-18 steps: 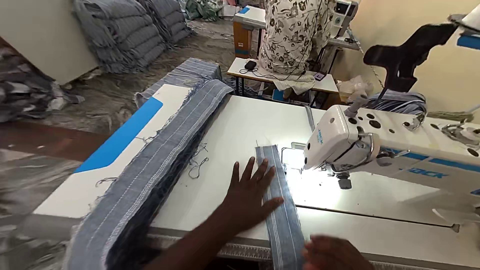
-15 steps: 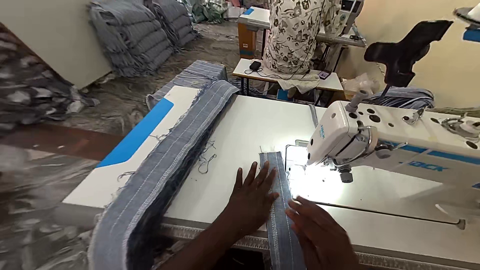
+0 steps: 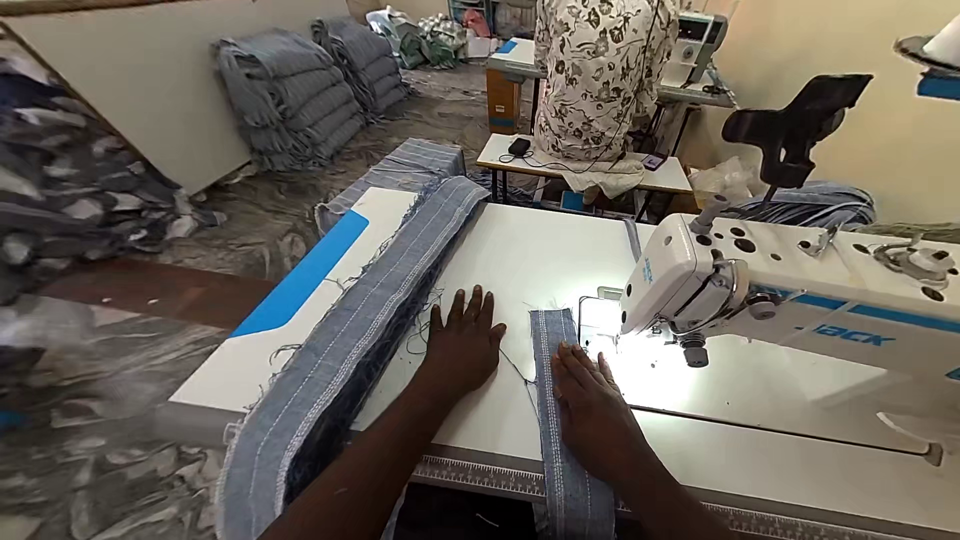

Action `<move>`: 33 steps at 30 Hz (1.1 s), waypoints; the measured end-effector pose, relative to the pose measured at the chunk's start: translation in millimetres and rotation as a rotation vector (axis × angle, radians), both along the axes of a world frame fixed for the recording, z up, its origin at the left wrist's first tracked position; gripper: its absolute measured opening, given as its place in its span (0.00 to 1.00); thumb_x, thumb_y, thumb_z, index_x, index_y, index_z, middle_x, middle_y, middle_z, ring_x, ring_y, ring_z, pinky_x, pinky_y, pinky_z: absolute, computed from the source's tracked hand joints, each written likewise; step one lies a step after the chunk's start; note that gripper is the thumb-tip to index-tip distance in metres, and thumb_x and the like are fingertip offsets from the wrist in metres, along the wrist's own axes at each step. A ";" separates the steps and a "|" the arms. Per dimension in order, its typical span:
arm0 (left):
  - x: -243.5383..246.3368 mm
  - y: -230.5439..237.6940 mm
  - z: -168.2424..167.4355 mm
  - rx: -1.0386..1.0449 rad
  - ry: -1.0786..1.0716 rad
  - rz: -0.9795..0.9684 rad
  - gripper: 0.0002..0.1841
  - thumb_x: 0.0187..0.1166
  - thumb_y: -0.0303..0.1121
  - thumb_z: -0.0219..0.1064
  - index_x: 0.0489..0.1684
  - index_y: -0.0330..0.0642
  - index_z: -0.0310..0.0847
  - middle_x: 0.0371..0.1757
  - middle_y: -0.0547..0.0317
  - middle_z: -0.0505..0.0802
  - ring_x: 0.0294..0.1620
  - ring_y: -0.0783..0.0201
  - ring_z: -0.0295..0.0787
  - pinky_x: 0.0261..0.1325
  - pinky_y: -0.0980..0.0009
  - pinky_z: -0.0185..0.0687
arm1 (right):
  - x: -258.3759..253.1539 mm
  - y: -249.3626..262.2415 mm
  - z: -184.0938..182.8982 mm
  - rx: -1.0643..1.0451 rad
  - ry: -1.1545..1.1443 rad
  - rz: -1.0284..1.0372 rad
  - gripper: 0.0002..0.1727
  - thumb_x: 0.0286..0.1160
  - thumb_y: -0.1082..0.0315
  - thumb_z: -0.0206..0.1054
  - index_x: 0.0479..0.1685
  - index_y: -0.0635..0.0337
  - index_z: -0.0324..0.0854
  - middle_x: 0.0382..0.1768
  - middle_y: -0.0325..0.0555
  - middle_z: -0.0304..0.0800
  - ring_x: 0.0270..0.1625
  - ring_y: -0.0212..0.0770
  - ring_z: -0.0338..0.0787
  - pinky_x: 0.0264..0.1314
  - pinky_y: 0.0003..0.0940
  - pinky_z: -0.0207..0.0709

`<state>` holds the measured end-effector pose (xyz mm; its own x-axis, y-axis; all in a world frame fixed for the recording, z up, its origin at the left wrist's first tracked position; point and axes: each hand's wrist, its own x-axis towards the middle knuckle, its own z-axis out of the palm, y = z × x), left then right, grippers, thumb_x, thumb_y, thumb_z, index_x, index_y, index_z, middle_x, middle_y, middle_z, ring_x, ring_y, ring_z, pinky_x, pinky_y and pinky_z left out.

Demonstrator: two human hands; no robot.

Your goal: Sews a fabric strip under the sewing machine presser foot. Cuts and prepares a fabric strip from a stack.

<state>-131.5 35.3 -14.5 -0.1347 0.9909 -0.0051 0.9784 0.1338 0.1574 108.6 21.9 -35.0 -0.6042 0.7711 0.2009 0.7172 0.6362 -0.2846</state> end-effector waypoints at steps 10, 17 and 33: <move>13.3 23.8 -6.4 0.007 -0.041 -0.181 0.32 0.92 0.60 0.31 0.96 0.72 0.50 0.98 0.67 0.51 0.98 0.48 0.37 0.88 0.25 0.27 | 1.7 0.6 1.0 -0.007 0.010 0.006 0.29 0.89 0.61 0.47 0.87 0.55 0.70 0.91 0.41 0.64 0.95 0.40 0.55 0.96 0.51 0.46; 19.9 37.4 10.4 0.127 -0.002 -0.057 0.31 0.95 0.49 0.40 0.92 0.44 0.61 0.94 0.48 0.60 0.94 0.38 0.50 0.86 0.25 0.41 | 0.9 2.5 0.6 -0.023 0.031 0.001 0.28 0.88 0.61 0.48 0.86 0.54 0.72 0.91 0.40 0.64 0.95 0.39 0.55 0.97 0.50 0.46; -10.5 133.7 -1.8 -0.035 -0.076 -0.128 0.33 0.94 0.55 0.30 0.98 0.57 0.45 0.98 0.65 0.51 0.98 0.47 0.34 0.91 0.31 0.27 | 2.3 0.3 -4.0 -0.011 0.011 -0.012 0.28 0.90 0.56 0.45 0.85 0.51 0.73 0.91 0.37 0.63 0.95 0.36 0.54 0.97 0.47 0.47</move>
<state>-142.1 169.0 -16.3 -0.0052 0.9989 -0.0457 0.9732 0.0156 0.2292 111.0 22.2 -39.0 -0.5924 0.7808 0.1985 0.7219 0.6239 -0.2995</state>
